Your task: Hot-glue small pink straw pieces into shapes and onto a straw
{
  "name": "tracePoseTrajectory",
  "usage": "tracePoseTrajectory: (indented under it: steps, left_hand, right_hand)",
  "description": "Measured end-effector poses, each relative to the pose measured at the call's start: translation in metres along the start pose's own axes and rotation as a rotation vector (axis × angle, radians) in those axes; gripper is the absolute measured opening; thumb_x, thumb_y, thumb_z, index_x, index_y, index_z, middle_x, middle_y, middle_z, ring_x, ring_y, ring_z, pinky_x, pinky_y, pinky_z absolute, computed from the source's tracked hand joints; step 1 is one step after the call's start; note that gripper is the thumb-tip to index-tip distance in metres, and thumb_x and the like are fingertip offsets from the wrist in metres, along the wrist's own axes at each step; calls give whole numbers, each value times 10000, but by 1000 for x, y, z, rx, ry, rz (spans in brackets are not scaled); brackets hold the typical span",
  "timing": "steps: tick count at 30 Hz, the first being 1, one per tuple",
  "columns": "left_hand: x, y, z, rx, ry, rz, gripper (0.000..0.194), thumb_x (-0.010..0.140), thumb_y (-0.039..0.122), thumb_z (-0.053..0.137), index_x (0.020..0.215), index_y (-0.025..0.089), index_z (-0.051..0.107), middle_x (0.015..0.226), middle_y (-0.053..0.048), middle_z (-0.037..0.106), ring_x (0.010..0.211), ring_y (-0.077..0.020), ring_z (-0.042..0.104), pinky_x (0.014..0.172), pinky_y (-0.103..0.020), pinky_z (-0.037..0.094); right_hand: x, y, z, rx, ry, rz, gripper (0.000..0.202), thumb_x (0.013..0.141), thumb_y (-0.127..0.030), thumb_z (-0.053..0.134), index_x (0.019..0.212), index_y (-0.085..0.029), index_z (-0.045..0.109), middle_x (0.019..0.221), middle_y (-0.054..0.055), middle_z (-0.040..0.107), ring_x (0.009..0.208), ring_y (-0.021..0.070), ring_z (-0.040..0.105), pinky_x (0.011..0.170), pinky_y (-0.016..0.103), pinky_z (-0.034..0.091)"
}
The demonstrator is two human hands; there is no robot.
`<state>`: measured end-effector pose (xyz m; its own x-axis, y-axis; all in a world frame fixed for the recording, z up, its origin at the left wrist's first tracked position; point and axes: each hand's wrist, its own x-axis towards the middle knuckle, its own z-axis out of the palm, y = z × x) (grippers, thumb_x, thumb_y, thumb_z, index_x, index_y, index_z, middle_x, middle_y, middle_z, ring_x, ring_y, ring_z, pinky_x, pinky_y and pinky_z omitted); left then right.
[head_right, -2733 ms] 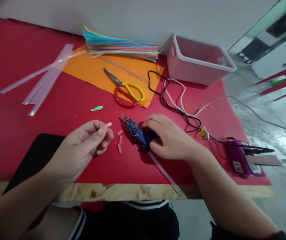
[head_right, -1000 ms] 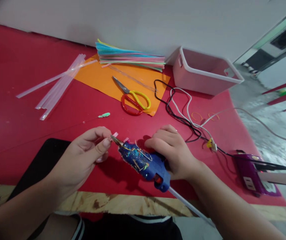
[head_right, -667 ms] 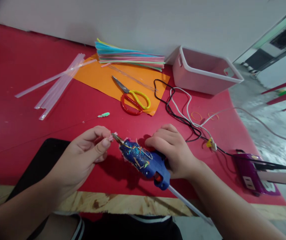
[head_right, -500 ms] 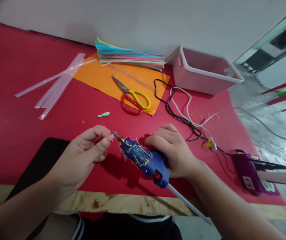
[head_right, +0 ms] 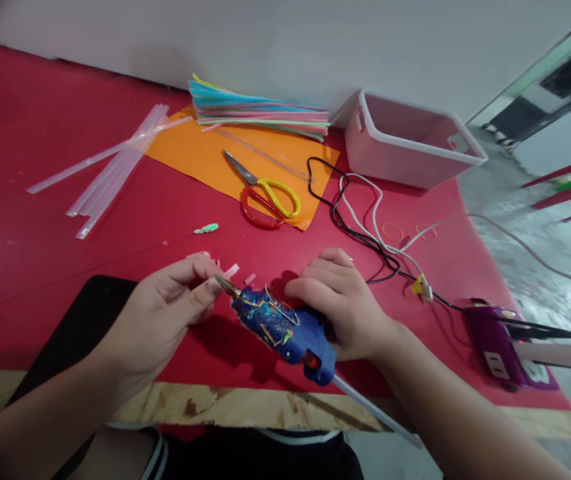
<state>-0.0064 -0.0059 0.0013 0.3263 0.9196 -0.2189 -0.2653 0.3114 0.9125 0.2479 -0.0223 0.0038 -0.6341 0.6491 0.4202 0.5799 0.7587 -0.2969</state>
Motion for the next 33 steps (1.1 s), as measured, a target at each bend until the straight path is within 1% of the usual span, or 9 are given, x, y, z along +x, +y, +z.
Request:
tracePoseTrajectory:
  steps: [3, 5, 10, 14, 20, 25, 29, 31, 33]
  left_hand:
    - [0, 1, 0, 2, -36, 21, 130, 897, 210, 727, 768, 197, 733, 664, 55, 590, 537, -40, 417, 526, -158, 362]
    - [0, 1, 0, 4, -42, 25, 141, 901, 204, 717, 761, 195, 736, 665, 51, 594, 533, -42, 414, 525, -165, 362]
    - [2, 1, 1, -7, 11, -16, 109, 871, 208, 739, 764, 185, 733, 663, 42, 589, 541, -57, 431, 526, -181, 375]
    - [2, 1, 0, -23, -5, -15, 97, 867, 217, 747, 775, 191, 733, 695, 43, 601, 550, -52, 434, 532, -175, 380]
    - [2, 2, 0, -17, 7, -15, 111, 848, 221, 769, 760, 179, 715, 724, 41, 604, 546, -45, 422, 517, -177, 367]
    - [2, 2, 0, -21, 2, -1, 119, 846, 203, 768, 744, 180, 712, 731, 47, 579, 545, -37, 394, 495, -165, 336]
    - [1, 2, 0, -21, 13, -8, 110, 855, 199, 759, 754, 184, 719, 697, 49, 543, 548, -45, 389, 495, -169, 329]
    - [2, 2, 0, -22, 12, -2, 118, 856, 202, 756, 748, 182, 713, 695, 46, 547, 534, -49, 370, 494, -185, 328]
    - [2, 1, 0, -5, 15, 16, 115, 860, 206, 749, 754, 186, 710, 708, 44, 562, 522, -52, 349, 501, -202, 332]
  right_hand:
    - [0, 1, 1, -7, 5, 4, 259, 923, -446, 562, 1035, -214, 528, 730, 15, 599, 655, 180, 563, 743, 391, 370]
    - [0, 1, 1, -7, 3, 8, 238, 924, -428, 552, 1035, -220, 525, 726, 10, 596, 652, 177, 556, 747, 386, 367]
    - [1, 1, 1, -13, -2, 25, 213, 875, -363, 601, 1030, -235, 532, 720, -1, 608, 655, 182, 564, 759, 379, 363]
    - [1, 1, 1, -10, -1, 29, 241, 869, -385, 613, 1032, -223, 539, 729, 8, 614, 666, 188, 571, 764, 384, 366]
    - [-2, 3, 0, -14, 6, 49, 193, 893, -370, 584, 1009, -222, 544, 715, 5, 587, 659, 179, 568, 765, 384, 375]
    - [-2, 4, -2, -14, -16, 54, 264, 883, -427, 613, 1022, -215, 541, 735, 9, 597, 665, 172, 565, 763, 388, 373]
    - [0, 4, -1, -23, -36, 73, 219, 861, -368, 603, 1008, -215, 550, 744, 10, 612, 663, 168, 553, 762, 379, 368]
    - [-1, 4, 0, -72, -53, 129, 213, 819, -305, 610, 1004, -216, 554, 774, 17, 649, 678, 174, 568, 767, 374, 366]
    - [-1, 4, 2, -140, -80, 214, 281, 750, -235, 614, 1025, -215, 560, 840, 33, 693, 728, 198, 598, 789, 379, 369]
